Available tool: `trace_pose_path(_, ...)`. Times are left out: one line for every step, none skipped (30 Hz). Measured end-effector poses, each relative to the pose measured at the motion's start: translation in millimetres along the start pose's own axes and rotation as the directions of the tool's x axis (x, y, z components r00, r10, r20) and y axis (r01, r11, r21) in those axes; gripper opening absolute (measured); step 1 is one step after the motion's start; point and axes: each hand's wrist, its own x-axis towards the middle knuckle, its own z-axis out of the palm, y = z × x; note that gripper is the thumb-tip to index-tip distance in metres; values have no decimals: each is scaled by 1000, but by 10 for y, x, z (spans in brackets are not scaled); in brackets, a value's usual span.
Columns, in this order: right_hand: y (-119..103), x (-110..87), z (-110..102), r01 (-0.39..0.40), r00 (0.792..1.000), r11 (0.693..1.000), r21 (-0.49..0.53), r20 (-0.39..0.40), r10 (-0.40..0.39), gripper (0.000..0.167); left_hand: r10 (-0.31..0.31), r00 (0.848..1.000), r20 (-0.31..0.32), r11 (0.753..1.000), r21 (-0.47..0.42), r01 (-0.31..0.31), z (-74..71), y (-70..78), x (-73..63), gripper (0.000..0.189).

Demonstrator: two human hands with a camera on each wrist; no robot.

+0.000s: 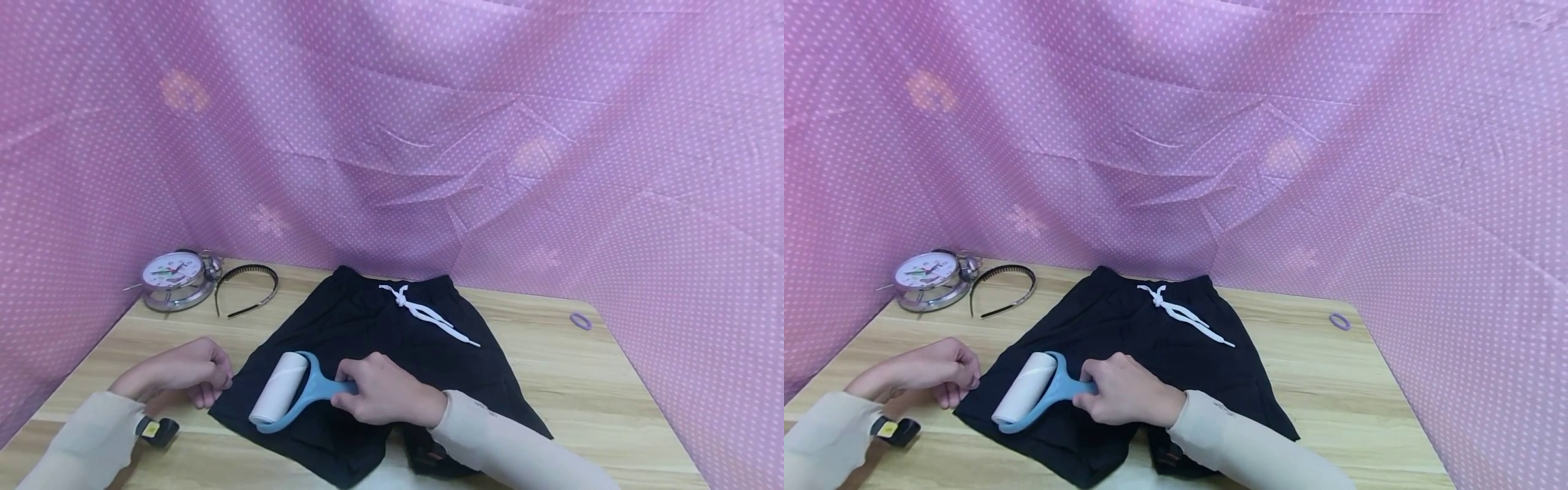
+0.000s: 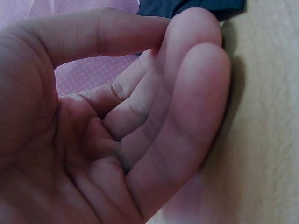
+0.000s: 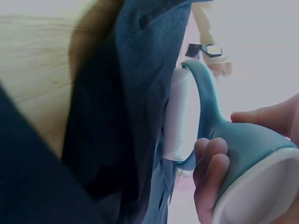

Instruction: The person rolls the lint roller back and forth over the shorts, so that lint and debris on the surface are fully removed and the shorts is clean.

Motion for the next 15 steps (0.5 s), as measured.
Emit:
trace_pose_path(5,-18,-9,-5,1000,1000,-1,1,5,14,0,1000,1,1000,-2,0,-1,-5,2,14)
trace_pose_path(11,-35,-17,-10,1000,1000,-2,1,10,14,1,1000,3,1000,-3,-1,-2,-10,4,14)
trace_pose_path(17,-53,-26,-16,1000,1000,-2,3,16,14,3,1000,5,1000,-5,-3,-3,-14,7,14)
trace_pose_path(22,-71,-34,-23,1000,1000,-2,6,23,14,5,1000,6,1000,-7,-5,-4,-18,9,14)
trace_pose_path(28,-90,-43,-30,999,1000,1,11,30,14,7,1000,7,1000,-8,-7,-4,-20,11,14)
trace_pose_path(34,-108,-51,-40,999,999,6,17,40,14,8,1000,7,1000,-8,-8,-4,-22,12,14)
trace_pose_path(39,-127,-60,-50,999,999,13,24,49,14,10,1000,7,1000,-8,-9,-4,-22,13,14)
trace_pose_path(46,-145,-69,-61,998,998,24,32,60,14,11,1000,8,1000,-9,-11,-3,-23,13,14)
trace_pose_path(53,-164,-78,-71,997,997,29,37,70,13,12,1000,9,1000,-11,-12,-2,-22,12,14)
trace_pose_path(59,-182,-87,-80,996,996,34,41,79,13,13,1000,9,1000,-13,-13,-2,-22,12,14)
trace_pose_path(66,-201,-97,-90,995,995,45,46,87,13,14,1000,11,1000,-17,-13,-2,-22,10,14)
trace_pose_path(73,-219,-106,-96,994,994,49,48,94,13,13,1000,12,1000,-20,-13,-1,-21,8,14)
trace_pose_path(81,-237,-113,-101,994,994,52,48,98,12,12,1000,12,1000,-24,-12,0,-21,5,14)
trace_pose_path(89,-254,-121,-104,994,993,56,48,102,12,12,1000,13,1000,-26,-12,0,-21,3,14)
trace_pose_path(96,-271,-128,-105,994,993,54,45,103,12,12,1000,13,1000,-27,-12,0,-21,1,15)
